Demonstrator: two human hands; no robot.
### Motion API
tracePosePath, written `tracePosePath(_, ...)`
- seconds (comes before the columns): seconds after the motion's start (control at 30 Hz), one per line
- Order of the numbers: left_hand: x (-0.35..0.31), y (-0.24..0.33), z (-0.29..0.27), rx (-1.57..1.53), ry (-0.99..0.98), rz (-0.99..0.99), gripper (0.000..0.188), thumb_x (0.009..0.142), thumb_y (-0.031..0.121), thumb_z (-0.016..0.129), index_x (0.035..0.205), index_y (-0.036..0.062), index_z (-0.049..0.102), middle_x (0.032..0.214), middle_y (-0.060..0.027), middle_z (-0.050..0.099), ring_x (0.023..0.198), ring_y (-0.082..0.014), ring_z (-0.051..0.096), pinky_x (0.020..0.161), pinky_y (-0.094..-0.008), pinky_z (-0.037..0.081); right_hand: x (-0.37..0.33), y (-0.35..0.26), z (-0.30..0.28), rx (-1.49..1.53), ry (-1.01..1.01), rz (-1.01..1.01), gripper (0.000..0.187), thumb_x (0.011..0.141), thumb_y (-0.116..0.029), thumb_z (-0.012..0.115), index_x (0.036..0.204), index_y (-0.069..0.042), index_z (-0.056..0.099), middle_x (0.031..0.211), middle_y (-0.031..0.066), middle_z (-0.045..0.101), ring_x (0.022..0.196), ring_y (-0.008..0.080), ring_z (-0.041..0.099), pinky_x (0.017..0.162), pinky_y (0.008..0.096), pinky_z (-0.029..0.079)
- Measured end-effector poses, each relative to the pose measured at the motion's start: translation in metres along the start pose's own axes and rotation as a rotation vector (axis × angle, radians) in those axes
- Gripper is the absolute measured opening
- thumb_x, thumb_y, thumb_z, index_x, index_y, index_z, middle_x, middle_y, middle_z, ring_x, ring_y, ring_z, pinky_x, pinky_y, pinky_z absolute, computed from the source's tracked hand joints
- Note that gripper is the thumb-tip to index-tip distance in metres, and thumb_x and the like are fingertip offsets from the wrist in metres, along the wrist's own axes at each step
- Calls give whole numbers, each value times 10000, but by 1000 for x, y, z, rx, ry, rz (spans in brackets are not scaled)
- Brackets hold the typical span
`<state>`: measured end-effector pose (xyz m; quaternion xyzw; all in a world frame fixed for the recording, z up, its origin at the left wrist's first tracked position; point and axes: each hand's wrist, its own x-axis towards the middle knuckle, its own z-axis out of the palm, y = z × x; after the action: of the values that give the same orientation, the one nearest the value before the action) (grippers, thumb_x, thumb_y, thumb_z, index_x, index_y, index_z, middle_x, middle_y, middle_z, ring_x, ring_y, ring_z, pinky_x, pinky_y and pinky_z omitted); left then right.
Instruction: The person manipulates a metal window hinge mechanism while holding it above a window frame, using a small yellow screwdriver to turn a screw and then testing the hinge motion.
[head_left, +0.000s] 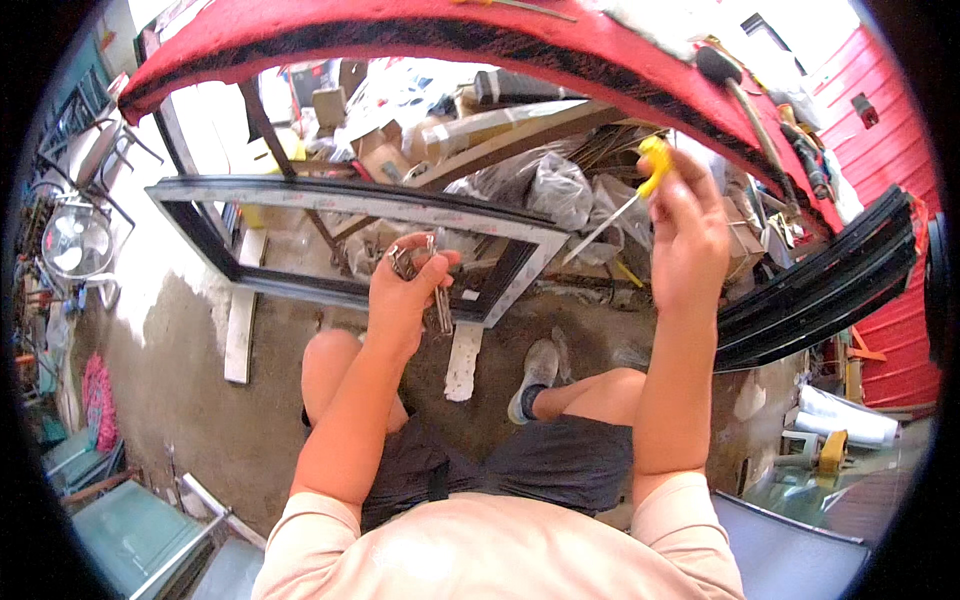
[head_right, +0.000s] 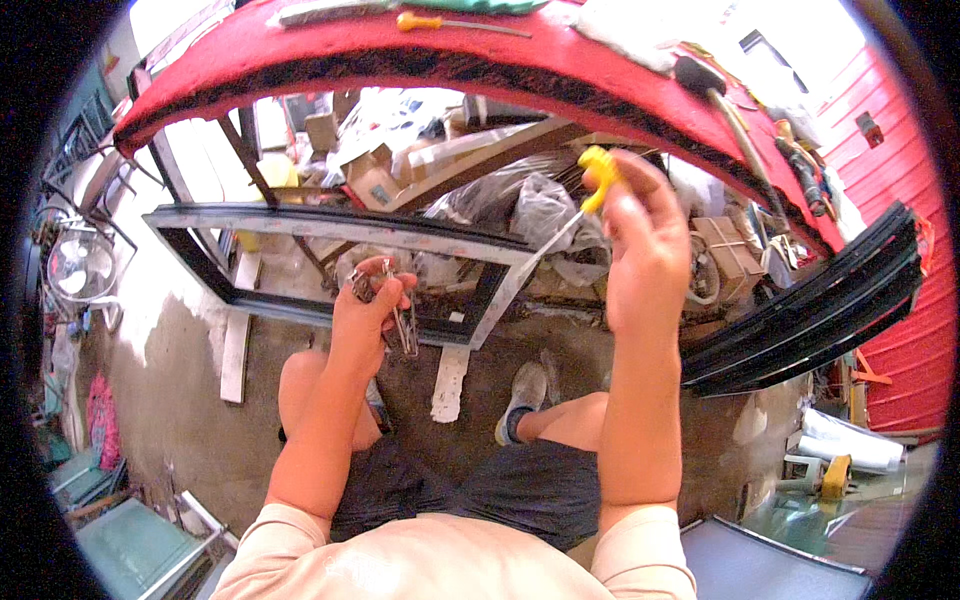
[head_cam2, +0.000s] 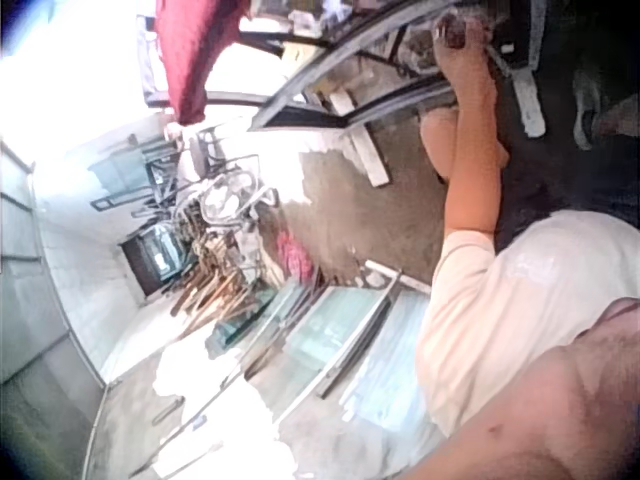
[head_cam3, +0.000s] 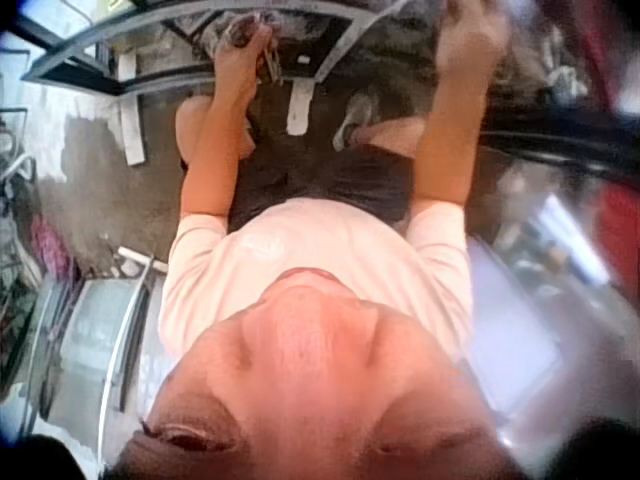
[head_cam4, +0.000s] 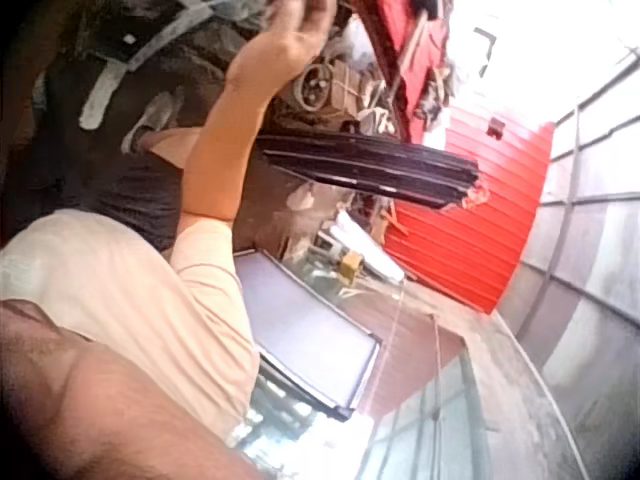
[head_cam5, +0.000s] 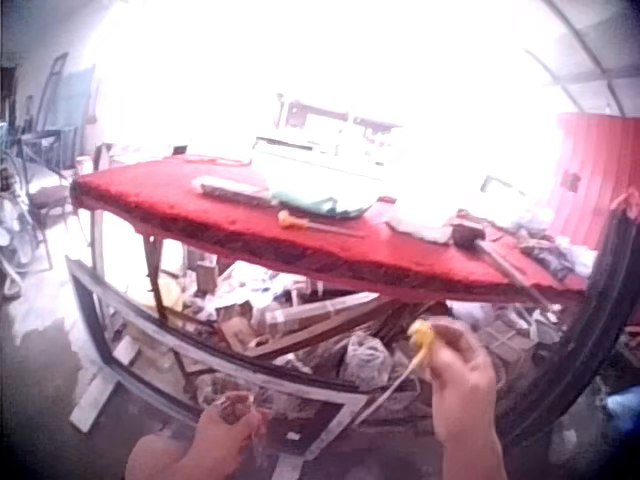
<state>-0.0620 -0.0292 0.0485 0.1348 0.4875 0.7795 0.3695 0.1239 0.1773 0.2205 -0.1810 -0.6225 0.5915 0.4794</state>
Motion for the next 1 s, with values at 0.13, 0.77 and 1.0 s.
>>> tracePosePath(0.13,3,1,10,0,-9,7,477,948,215,836,1334,78,591,1104,-90,788,823,-85,668,613,-207,427,77,-47,8,160,148,-181,283,1007,-2,577,1283,57,602,1100,146,715,955,189,720,791,241,634)
tracePosePath(0.77,0,14,-29,-240,-101,33,404,1026,315,738,1348,115,602,1104,-49,752,824,-71,662,581,-185,400,131,-11,29,-1266,288,-773,393,990,-358,695,1219,-40,718,1198,189,717,1140,343,664,1021,452,499)
tracePosePath(1.0,-3,20,-37,-481,-193,9,435,1045,364,687,1388,120,576,1152,-75,764,858,-102,701,554,-183,437,-67,37,93,-985,-537,-673,395,835,-288,868,1132,-83,707,1049,122,729,1039,351,664,977,478,489)
